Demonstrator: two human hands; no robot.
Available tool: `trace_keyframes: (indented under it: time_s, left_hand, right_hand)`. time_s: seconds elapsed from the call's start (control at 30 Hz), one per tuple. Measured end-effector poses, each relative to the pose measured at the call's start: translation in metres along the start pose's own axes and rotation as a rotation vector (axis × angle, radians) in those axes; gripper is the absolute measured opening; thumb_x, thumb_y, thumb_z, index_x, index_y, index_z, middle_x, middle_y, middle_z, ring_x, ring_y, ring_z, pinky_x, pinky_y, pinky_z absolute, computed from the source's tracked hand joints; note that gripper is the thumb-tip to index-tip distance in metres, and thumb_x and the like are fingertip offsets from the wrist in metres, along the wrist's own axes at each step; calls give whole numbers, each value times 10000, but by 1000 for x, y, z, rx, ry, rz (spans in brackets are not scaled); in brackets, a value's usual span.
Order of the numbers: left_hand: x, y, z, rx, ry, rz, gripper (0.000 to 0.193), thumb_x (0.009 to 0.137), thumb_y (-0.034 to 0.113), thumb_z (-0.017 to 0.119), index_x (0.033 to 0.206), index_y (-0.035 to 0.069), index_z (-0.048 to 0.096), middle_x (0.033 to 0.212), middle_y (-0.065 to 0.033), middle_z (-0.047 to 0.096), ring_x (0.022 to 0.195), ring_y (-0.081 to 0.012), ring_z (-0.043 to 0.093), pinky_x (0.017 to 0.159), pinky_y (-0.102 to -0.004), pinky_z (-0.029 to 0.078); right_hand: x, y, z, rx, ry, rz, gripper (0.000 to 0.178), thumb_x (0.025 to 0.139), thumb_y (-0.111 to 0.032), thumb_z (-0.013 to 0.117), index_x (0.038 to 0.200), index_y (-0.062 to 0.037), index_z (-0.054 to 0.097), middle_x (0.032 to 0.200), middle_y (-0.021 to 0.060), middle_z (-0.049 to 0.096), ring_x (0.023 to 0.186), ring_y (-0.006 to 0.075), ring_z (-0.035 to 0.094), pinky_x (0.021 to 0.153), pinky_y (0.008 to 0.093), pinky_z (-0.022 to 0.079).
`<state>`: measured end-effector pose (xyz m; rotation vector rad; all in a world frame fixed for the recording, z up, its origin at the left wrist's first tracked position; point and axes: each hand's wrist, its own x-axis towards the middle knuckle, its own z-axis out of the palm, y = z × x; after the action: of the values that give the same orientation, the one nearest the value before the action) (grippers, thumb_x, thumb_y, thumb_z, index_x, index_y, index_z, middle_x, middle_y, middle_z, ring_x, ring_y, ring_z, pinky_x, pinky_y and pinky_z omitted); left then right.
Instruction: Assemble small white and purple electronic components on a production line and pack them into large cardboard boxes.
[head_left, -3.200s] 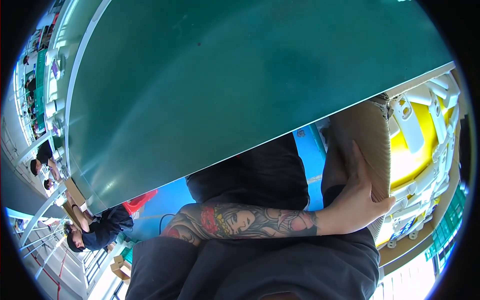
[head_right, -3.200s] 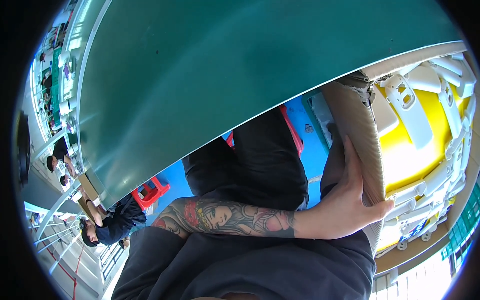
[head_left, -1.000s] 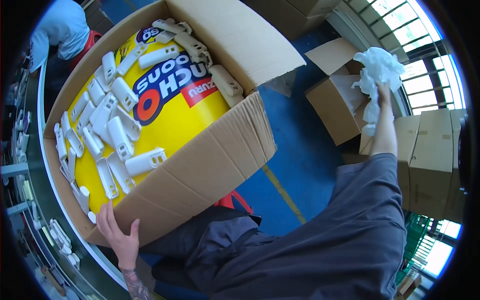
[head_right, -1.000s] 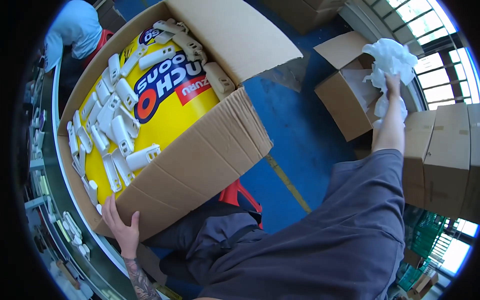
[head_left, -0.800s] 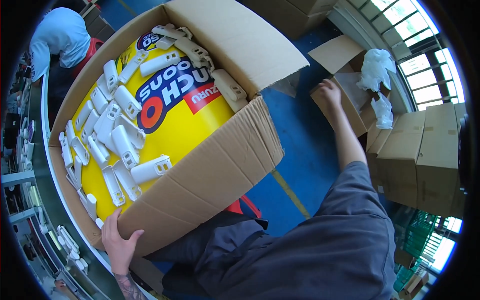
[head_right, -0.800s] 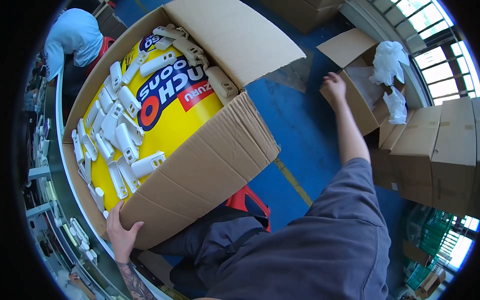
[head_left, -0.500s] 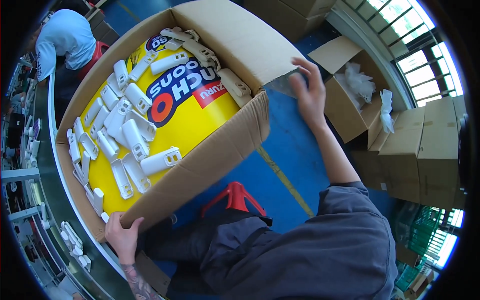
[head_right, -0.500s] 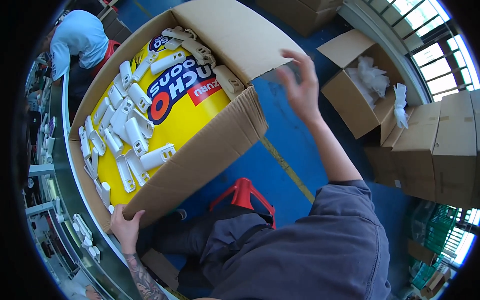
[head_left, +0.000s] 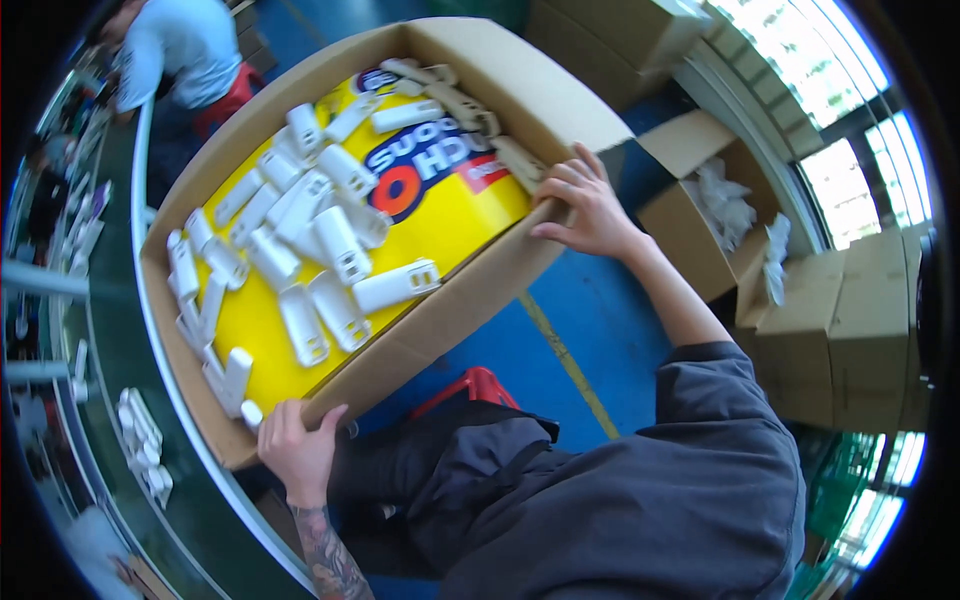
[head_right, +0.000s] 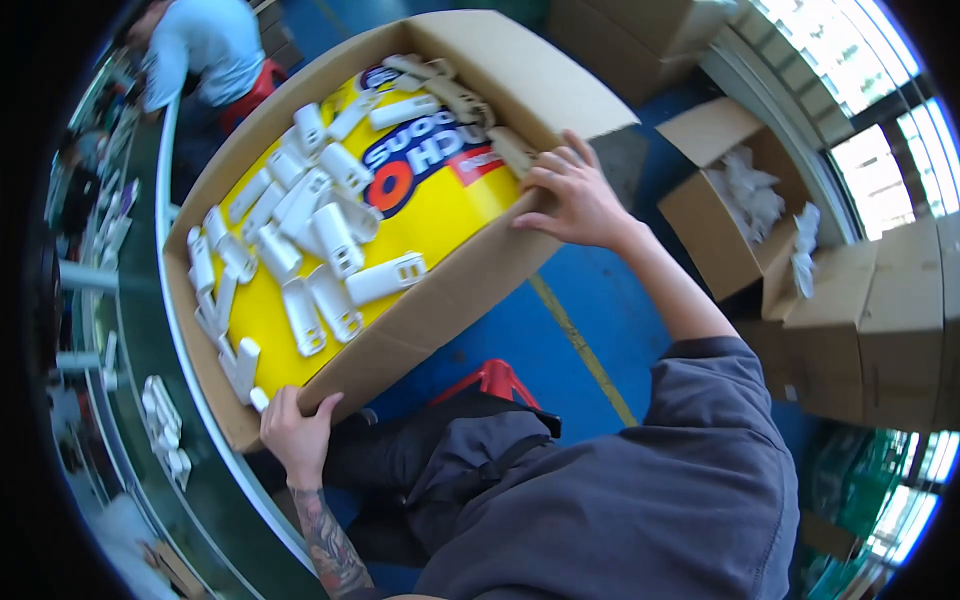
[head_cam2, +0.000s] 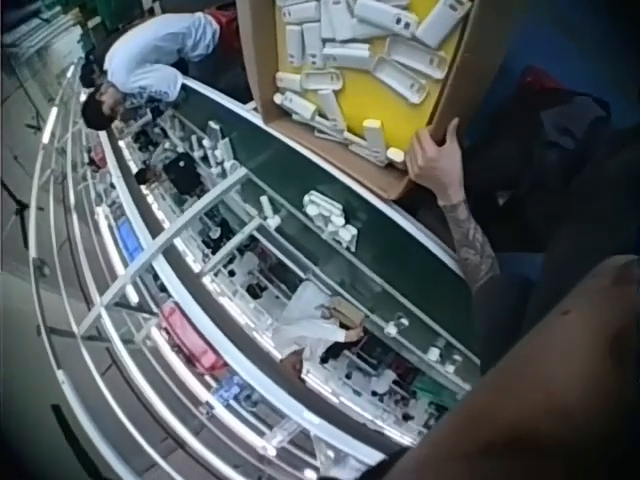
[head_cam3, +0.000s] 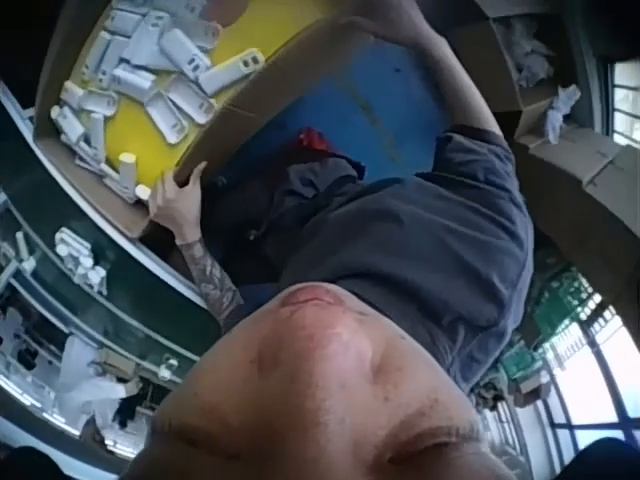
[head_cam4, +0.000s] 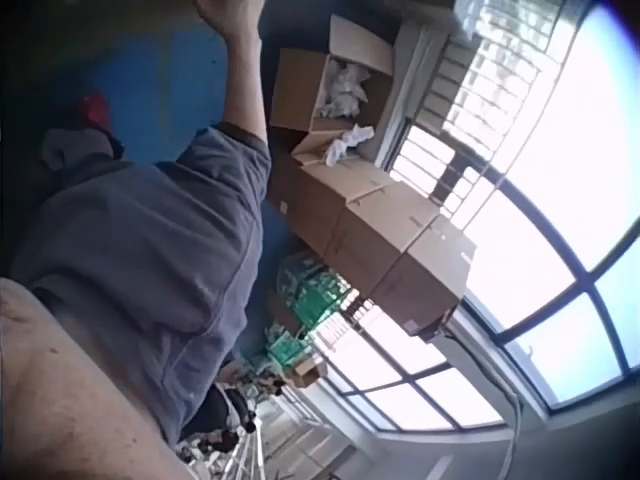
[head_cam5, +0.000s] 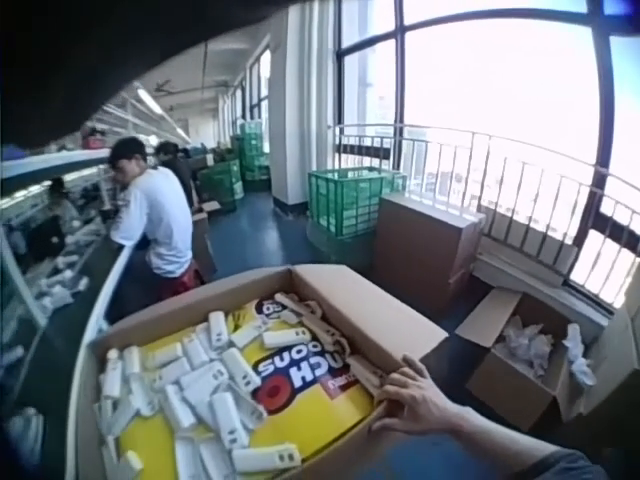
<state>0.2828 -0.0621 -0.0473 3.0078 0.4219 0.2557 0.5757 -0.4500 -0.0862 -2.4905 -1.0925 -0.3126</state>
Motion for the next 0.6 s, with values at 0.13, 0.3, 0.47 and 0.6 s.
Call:
trace_keyframes:
  time_s: [0.13,0.3,0.47,0.6]
  left_hand:
    - [5,2,-2,11,32,38,438,776,478,837,832,85,653,787,-53,679,715,-219,656,686,-331,546]
    - [31,-9,0,43,111,81,460,770,512,827,827,88,657,781,-42,684,705,-197,654,674,-319,542]
    - [36,-3,9,28,151,102,456,755,484,846,825,79,649,790,-47,687,704,-204,648,685,-335,541]
    - [27,2,3,18,120,93,421,778,457,840,844,88,649,807,-43,682,737,-198,647,719,-329,544]
  right_hand:
    - [-5,2,-16,1,-54,22,445,846,-574,736,979,-151,700,1053,79,655,1186,253,551,1241,561,104]
    - [7,-5,-12,-29,45,59,406,854,-531,748,969,-146,691,1034,78,651,1154,257,558,1231,545,125]
    - [0,-1,-16,-58,98,91,388,864,-507,749,971,-140,687,1032,82,650,1138,261,561,1228,544,127]
    - [-1,1,-11,-38,129,45,379,873,-493,750,977,-135,685,1035,87,649,1121,266,564,1226,554,130]
